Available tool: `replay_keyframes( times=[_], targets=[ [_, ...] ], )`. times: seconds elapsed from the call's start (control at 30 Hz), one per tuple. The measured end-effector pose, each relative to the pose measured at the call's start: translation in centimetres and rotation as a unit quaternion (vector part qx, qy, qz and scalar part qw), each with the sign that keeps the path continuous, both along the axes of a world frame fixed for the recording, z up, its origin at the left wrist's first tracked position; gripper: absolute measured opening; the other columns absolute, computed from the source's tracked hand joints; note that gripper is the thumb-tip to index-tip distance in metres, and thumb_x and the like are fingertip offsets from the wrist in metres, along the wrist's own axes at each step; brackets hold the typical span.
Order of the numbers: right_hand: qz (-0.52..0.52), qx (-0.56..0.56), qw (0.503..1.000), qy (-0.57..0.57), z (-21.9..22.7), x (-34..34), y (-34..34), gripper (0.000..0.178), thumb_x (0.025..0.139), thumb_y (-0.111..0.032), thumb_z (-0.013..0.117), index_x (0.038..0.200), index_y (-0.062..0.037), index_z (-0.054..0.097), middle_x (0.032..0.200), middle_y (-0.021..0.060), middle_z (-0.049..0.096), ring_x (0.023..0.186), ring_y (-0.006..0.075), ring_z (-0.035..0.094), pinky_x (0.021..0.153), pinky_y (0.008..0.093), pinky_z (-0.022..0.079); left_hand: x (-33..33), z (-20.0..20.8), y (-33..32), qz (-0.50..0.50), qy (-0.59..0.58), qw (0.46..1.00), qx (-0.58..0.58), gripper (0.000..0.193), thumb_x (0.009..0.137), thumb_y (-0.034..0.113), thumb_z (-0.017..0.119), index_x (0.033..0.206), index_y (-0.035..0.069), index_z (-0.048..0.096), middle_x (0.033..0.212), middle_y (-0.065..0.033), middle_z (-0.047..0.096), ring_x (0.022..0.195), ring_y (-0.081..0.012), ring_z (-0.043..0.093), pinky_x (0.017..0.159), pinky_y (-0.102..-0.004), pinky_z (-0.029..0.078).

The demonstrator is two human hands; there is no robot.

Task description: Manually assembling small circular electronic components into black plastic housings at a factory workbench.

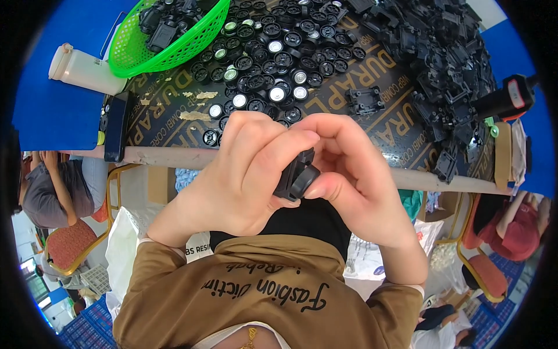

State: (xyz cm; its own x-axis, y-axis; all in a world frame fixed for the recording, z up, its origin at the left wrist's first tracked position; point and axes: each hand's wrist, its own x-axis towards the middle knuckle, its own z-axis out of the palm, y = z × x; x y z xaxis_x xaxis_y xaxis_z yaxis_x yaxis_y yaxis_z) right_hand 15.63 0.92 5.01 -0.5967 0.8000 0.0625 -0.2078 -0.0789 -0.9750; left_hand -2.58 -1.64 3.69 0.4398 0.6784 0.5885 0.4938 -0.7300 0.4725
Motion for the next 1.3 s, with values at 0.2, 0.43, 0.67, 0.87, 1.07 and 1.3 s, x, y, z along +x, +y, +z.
replay_keyframes(
  times=[0.2,0.43,0.67,0.87,1.07,1.3],
  targets=[
    [0.012,-0.036,0.999,-0.016,0.4,-0.2,-0.6,0.033,0.083,-0.005,0.061,0.109,-0.0001,0.043,0.093,0.0024,0.05,0.084,0.0079,0.051,0.075,0.0227,0.044,0.0,0.0,-0.3,-0.021,0.005,1.0,-0.017,0.067,0.061,0.008,0.07,0.12,-0.003,0.042,0.105,-0.0148,0.048,0.086,-0.0316,0.046,0.077,-0.0412,0.039],
    [-0.209,0.293,0.888,-0.285,-2.6,1.3,4.0,0.013,0.078,0.004,0.056,0.09,-0.0005,0.059,0.082,0.0073,0.059,0.076,0.017,0.059,0.069,0.0264,0.047,-0.7,-2.8,0.3,-0.036,-0.237,0.95,-0.201,0.053,0.087,0.025,0.054,0.132,0.004,0.035,0.119,-0.0156,0.046,0.107,-0.0306,0.046,0.095,-0.0371,0.035],
    [-0.179,0.498,0.737,-0.42,-3.6,2.0,9.6,0.015,0.076,0.002,0.056,0.091,-0.0013,0.06,0.089,0.0115,0.06,0.09,0.0292,0.056,0.079,0.037,0.045,-1.0,-3.3,1.5,-0.147,-0.646,0.615,-0.428,0.035,0.097,0.034,0.038,0.119,0.007,0.043,0.098,-0.0144,0.052,0.079,-0.0212,0.051,0.073,-0.0357,0.042],
    [-0.117,0.488,0.706,-0.5,-4.0,0.0,12.5,0.021,0.075,0.0,0.059,0.096,-0.0001,0.058,0.088,0.0145,0.06,0.087,0.0322,0.059,0.077,0.0396,0.047,-0.3,-2.8,2.6,-0.191,-0.763,0.369,-0.495,0.032,0.097,0.039,0.037,0.105,0.01,0.05,0.095,-0.0157,0.054,0.074,-0.0215,0.05,0.066,-0.0321,0.04],
    [-0.171,0.333,0.861,-0.343,-1.3,-0.6,9.3,0.02,0.076,-0.001,0.06,0.096,-0.0004,0.059,0.081,0.007,0.058,0.067,0.0152,0.053,0.063,0.0258,0.044,0.1,-2.7,3.4,-0.169,-0.784,0.338,-0.491,0.029,0.096,0.039,0.04,0.096,0.013,0.052,0.088,-0.0108,0.055,0.076,-0.0216,0.051,0.07,-0.0337,0.043],
    [-0.165,0.469,0.858,-0.129,-1.8,-2.8,1.0,0.025,0.06,0.003,0.07,0.083,-0.0036,0.063,0.085,0.009,0.061,0.07,0.0241,0.059,0.063,0.0308,0.047,1.8,-0.8,2.7,-0.151,-0.79,0.356,-0.476,0.027,0.095,0.041,0.04,0.1,0.015,0.045,0.081,-0.0046,0.048,0.073,-0.0172,0.045,0.07,-0.0324,0.041]
  ],
)
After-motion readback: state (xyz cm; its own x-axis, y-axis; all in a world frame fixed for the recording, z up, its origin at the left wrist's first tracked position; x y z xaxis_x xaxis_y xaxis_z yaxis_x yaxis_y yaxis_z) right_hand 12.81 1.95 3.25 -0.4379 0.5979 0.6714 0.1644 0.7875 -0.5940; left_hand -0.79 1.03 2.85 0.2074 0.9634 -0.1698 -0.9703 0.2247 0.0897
